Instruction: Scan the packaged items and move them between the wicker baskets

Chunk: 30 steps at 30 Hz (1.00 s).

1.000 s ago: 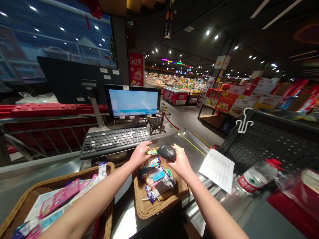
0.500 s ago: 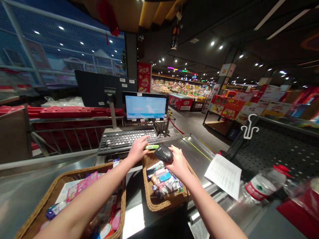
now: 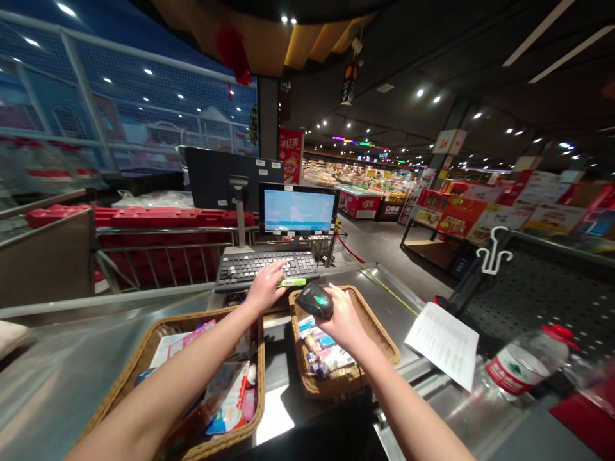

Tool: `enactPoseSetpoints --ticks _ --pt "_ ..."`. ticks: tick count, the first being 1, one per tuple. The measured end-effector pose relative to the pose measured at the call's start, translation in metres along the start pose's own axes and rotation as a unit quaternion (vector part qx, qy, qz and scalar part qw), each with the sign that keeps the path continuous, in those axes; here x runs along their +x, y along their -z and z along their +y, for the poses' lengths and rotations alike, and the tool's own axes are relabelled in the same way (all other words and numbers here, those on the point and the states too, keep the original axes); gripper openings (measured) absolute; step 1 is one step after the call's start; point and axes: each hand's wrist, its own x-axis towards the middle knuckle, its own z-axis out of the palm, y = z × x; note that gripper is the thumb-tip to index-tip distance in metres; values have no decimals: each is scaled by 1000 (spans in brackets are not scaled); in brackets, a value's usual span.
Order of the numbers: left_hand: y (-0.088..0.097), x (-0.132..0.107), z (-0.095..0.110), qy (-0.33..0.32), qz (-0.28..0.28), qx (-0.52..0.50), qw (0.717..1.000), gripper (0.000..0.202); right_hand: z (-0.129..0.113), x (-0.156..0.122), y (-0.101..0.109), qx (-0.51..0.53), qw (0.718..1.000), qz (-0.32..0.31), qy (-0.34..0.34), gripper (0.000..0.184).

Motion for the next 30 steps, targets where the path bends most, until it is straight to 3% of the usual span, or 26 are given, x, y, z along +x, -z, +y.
enactPoseSetpoints --ticks 19,30 --pt "20 -25 -14 6 11 -1 1000 10 -20 -4 -12 -2 999 -3 46 40" --pt "51 -63 -34 53 13 11 998 10 -39 -3 -31 3 997 -30 64 34"
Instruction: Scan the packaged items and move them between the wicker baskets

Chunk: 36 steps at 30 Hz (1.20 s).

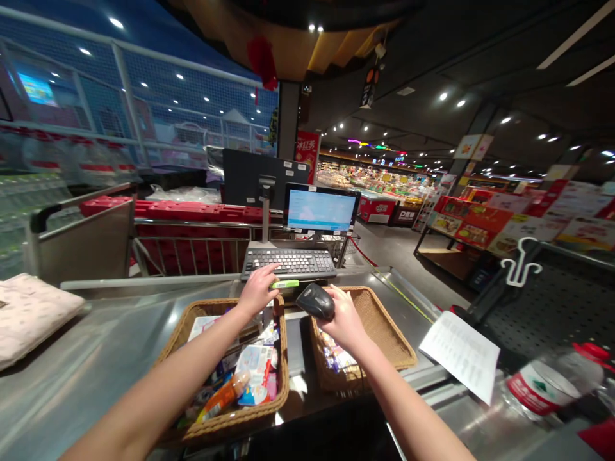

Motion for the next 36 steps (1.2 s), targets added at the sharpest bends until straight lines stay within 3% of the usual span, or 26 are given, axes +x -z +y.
enactPoseSetpoints --ticks 5,16,24,30,33,36 --pt "11 -23 -13 22 0 5 1000 11 -13 0 -13 16 999 -27 -19 29" --pt "26 -69 -27 30 -38 14 999 7 -34 -1 -33 31 997 -55 -33 39" --pt "26 -85 -31 33 -64 53 996 11 -43 -3 -39 27 997 -66 -27 40" --pt "20 -103 -41 34 -94 60 993 32 -43 -6 -39 23 998 -59 -32 38" --pt "22 -105 -44 41 -107 59 992 23 -43 -7 -37 26 997 -59 -36 37" --pt "28 -99 -43 61 -86 52 993 18 -42 -7 -34 31 997 -51 -38 39"
